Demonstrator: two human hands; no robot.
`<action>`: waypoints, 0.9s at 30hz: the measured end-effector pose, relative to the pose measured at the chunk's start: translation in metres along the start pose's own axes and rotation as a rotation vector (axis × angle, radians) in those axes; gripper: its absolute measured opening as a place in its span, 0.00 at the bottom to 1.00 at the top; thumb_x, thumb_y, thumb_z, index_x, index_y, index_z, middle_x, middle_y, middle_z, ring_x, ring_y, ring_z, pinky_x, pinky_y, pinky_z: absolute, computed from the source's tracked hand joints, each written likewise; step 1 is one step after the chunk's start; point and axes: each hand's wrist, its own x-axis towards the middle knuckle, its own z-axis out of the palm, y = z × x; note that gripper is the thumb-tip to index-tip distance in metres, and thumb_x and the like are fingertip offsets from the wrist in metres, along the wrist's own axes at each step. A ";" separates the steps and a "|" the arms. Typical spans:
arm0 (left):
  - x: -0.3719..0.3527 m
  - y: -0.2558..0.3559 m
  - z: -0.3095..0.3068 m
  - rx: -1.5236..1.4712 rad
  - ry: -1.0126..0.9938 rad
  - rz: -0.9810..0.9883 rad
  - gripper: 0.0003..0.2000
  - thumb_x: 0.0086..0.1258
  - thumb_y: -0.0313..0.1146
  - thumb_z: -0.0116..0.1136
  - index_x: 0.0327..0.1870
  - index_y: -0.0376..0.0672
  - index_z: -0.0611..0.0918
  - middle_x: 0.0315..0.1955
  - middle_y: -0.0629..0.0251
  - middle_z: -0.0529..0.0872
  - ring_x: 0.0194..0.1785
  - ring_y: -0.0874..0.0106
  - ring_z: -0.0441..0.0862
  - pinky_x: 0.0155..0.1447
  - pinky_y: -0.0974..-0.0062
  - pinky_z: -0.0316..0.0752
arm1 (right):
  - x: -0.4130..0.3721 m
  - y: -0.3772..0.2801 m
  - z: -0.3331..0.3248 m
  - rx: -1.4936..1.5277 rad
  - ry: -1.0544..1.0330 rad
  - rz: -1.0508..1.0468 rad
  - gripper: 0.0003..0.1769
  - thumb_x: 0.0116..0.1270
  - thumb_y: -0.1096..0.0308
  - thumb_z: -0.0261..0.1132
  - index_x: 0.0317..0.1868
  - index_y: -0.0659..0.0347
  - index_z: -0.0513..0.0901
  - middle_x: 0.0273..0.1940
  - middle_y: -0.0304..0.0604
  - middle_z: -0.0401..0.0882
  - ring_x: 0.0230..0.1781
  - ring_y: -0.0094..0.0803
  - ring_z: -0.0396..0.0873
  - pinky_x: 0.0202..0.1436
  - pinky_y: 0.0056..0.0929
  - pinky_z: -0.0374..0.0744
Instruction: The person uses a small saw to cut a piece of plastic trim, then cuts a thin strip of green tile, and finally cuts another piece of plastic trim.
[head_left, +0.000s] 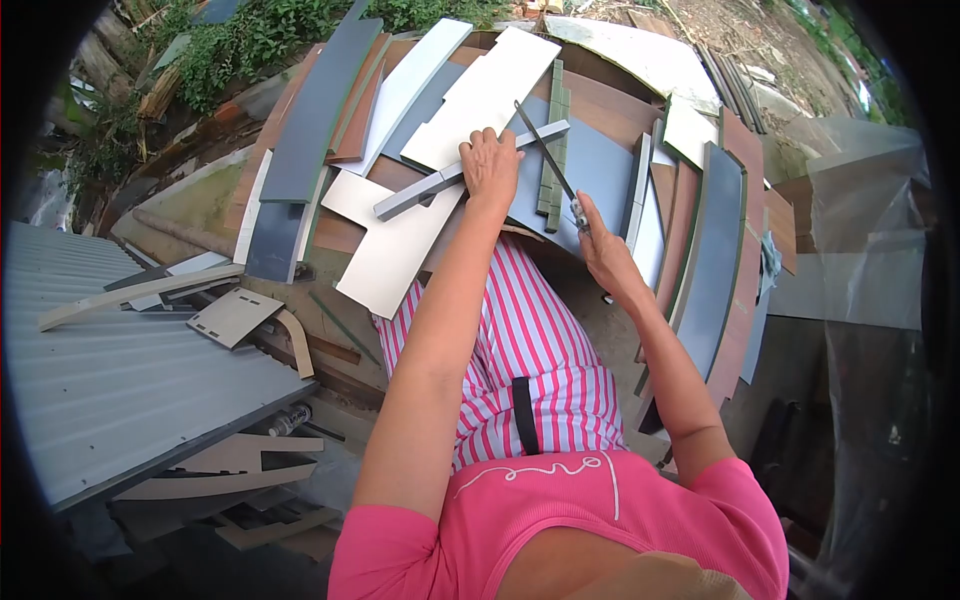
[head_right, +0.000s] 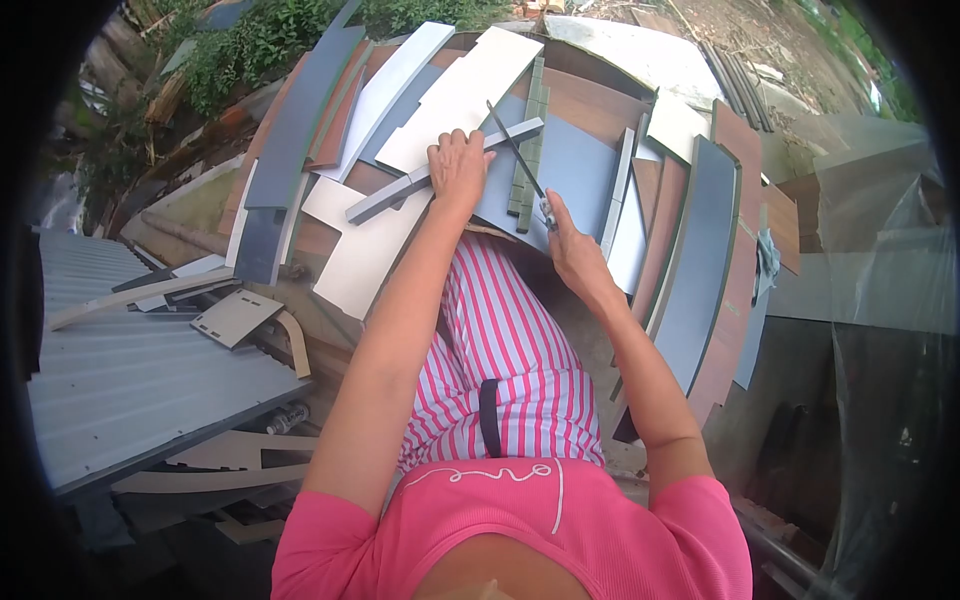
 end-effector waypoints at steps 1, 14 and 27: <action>-0.001 0.000 -0.001 0.008 0.007 0.016 0.13 0.59 0.40 0.68 0.39 0.43 0.81 0.37 0.58 0.80 0.47 0.60 0.76 0.48 0.61 0.67 | 0.006 0.002 0.000 0.003 0.001 -0.001 0.36 0.73 0.71 0.51 0.76 0.45 0.47 0.30 0.67 0.79 0.33 0.64 0.79 0.38 0.56 0.68; 0.001 0.000 0.000 0.065 -0.022 -0.012 0.13 0.59 0.41 0.67 0.39 0.43 0.81 0.37 0.58 0.80 0.46 0.60 0.76 0.46 0.60 0.68 | -0.018 -0.002 -0.012 -0.066 -0.086 0.010 0.35 0.71 0.70 0.51 0.76 0.50 0.48 0.30 0.67 0.80 0.33 0.64 0.80 0.40 0.56 0.74; -0.001 -0.001 -0.005 0.040 -0.035 0.031 0.13 0.59 0.41 0.67 0.39 0.44 0.81 0.37 0.59 0.80 0.46 0.61 0.76 0.48 0.62 0.66 | 0.049 -0.007 0.011 -0.051 0.035 -0.088 0.34 0.71 0.68 0.53 0.75 0.50 0.51 0.31 0.68 0.80 0.35 0.66 0.80 0.42 0.58 0.74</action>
